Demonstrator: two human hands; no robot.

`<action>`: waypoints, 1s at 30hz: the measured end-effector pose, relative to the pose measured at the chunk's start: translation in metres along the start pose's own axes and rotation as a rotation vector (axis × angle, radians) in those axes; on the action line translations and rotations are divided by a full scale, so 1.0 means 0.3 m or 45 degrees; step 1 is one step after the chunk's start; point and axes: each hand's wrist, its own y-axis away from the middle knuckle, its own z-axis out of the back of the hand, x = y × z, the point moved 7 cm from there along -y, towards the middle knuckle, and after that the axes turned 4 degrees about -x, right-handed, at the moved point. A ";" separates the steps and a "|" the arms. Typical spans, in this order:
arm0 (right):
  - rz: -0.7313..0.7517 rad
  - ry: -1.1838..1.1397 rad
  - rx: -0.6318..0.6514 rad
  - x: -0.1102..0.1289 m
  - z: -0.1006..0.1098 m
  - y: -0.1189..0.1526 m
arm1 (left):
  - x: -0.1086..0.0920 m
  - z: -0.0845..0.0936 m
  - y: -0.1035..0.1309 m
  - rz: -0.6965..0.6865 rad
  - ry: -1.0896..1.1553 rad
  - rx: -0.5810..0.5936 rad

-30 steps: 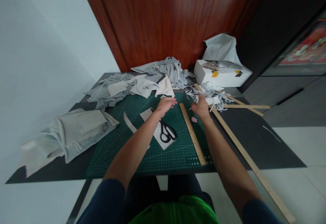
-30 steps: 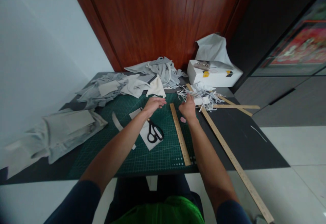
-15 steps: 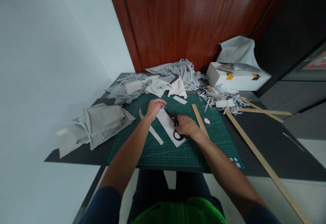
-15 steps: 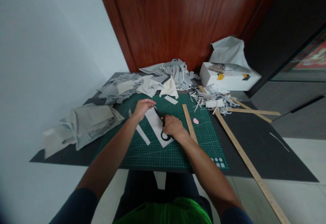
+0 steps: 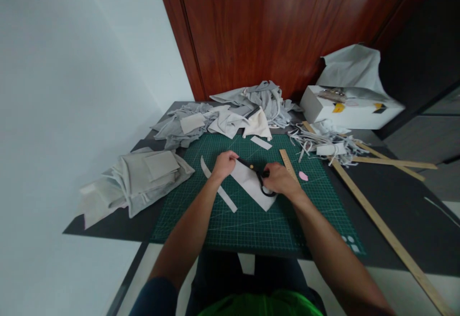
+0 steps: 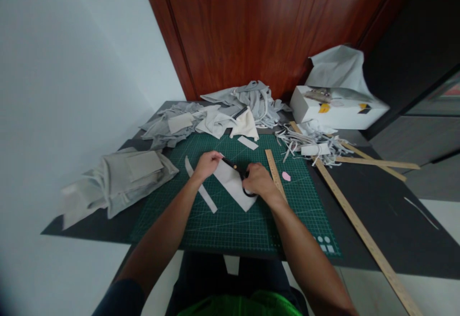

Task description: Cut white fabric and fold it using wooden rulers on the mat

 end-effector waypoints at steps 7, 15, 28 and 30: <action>-0.174 -0.295 -0.250 -0.125 0.065 -0.056 | -0.032 0.010 0.010 0.022 0.019 -0.030; -0.117 -0.821 -0.156 -0.061 0.025 -0.045 | -0.113 -0.170 0.111 0.252 0.707 0.274; 0.364 -0.524 -0.398 0.028 0.097 -0.008 | -0.117 -0.136 0.113 0.350 0.914 0.055; 0.444 -0.404 -0.332 0.082 0.064 0.012 | -0.112 -0.134 0.113 0.359 0.896 0.033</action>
